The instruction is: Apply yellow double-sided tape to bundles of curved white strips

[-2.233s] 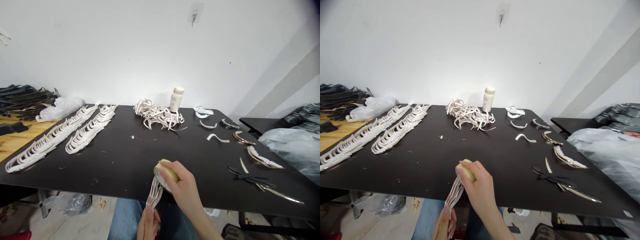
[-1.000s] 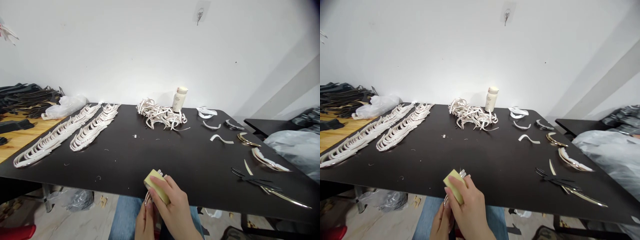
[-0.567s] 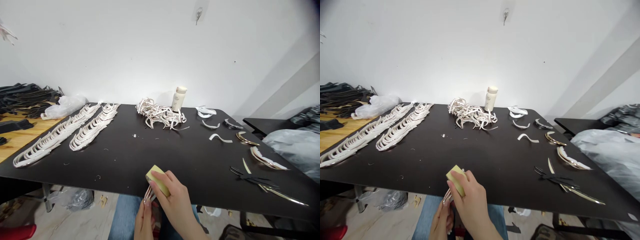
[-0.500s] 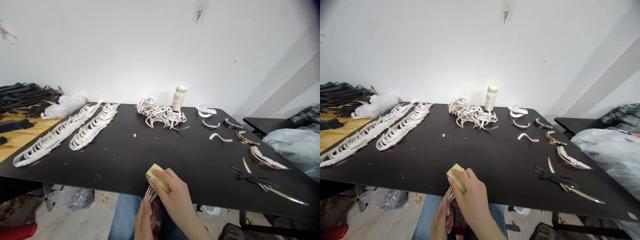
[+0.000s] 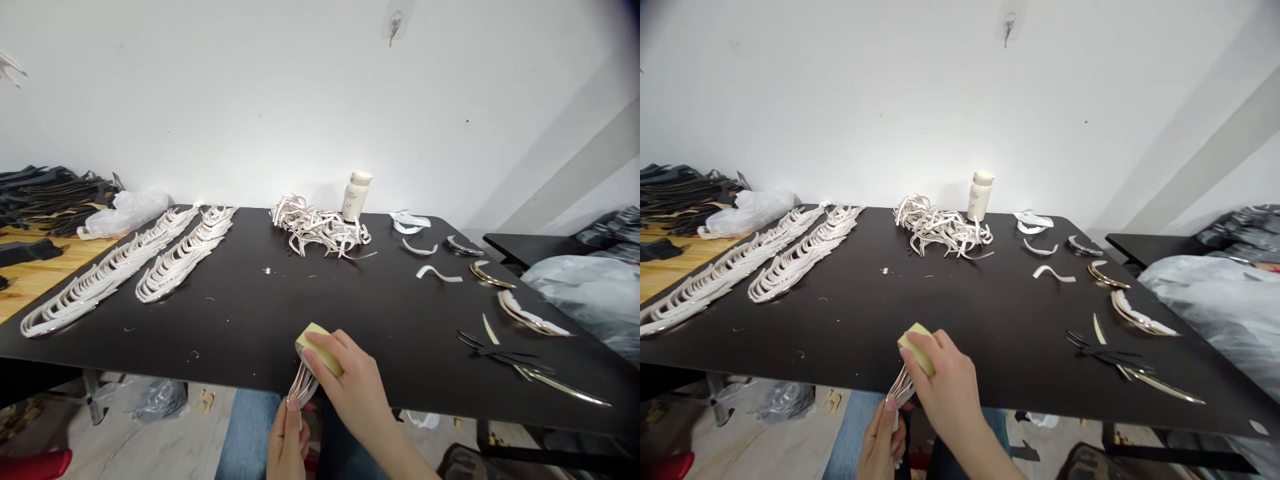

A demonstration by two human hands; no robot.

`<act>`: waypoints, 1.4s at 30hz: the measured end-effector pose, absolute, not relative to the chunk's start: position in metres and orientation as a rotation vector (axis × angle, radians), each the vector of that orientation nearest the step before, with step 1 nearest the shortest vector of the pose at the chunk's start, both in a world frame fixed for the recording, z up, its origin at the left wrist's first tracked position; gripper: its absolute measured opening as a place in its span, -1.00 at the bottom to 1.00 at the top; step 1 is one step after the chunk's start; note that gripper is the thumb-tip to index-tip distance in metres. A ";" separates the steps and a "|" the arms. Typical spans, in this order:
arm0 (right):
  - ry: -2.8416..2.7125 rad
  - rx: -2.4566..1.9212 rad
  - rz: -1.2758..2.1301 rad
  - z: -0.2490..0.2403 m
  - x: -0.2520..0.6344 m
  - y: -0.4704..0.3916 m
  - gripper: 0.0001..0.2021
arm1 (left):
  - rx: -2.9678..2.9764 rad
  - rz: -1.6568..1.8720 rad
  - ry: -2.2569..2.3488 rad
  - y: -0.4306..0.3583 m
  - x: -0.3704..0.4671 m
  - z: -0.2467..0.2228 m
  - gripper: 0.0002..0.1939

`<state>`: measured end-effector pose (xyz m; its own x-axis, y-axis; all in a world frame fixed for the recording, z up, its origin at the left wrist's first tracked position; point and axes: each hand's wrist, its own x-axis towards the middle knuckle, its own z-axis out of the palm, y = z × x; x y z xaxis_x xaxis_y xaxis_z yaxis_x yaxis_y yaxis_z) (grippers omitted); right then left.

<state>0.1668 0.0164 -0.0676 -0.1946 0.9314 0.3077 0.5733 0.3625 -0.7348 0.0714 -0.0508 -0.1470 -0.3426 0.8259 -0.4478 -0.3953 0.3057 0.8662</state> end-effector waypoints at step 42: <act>-1.736 -1.203 0.639 -0.049 0.166 0.014 -0.80 | 0.405 1.388 1.377 -0.052 0.076 -0.156 -0.27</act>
